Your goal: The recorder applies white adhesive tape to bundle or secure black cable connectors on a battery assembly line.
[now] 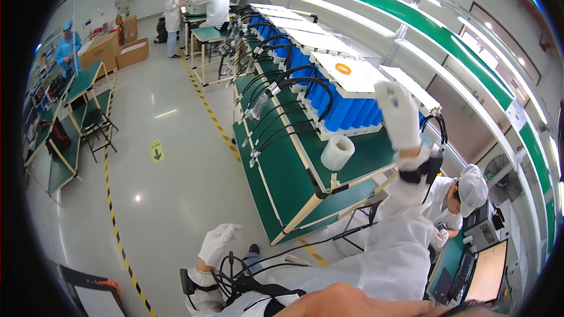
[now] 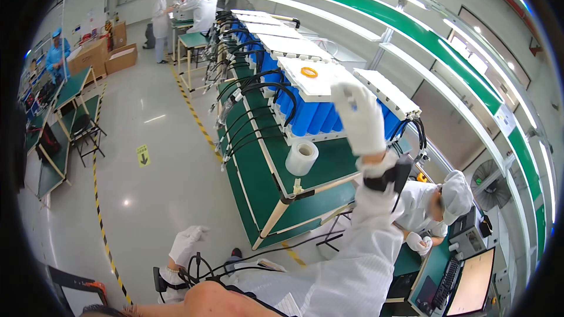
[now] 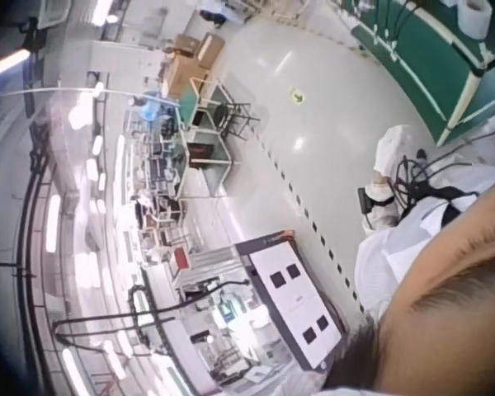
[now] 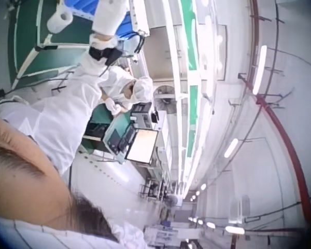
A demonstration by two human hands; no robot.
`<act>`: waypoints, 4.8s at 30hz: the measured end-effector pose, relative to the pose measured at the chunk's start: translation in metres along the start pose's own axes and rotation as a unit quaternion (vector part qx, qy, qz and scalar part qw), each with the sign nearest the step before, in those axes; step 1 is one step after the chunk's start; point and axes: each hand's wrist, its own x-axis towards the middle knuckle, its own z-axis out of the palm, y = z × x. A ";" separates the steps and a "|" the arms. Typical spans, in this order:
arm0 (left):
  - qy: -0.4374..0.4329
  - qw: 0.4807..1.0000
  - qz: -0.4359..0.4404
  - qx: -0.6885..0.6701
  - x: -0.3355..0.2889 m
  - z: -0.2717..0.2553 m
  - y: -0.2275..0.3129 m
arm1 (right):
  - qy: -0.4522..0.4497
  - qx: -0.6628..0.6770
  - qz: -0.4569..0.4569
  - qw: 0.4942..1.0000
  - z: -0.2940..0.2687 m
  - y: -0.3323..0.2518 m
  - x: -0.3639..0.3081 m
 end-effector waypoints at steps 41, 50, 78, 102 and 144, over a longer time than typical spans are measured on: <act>-0.274 0.960 -0.031 -0.042 0.298 -0.268 0.087 | 0.117 -0.065 0.231 0.964 0.140 -0.148 0.116; -0.364 0.892 0.247 -0.101 0.291 -0.300 0.166 | -0.131 0.111 0.095 0.981 0.389 -0.315 0.056; -0.033 0.979 0.199 -0.026 0.715 -0.552 0.185 | -0.149 0.779 0.241 0.559 0.880 -0.193 0.329; -0.372 0.877 0.284 0.110 1.171 -0.425 0.281 | 0.151 0.113 0.555 0.810 1.018 0.095 0.460; -0.631 0.770 0.097 0.009 1.267 -0.505 0.266 | 0.088 0.313 0.633 0.703 1.017 0.074 0.512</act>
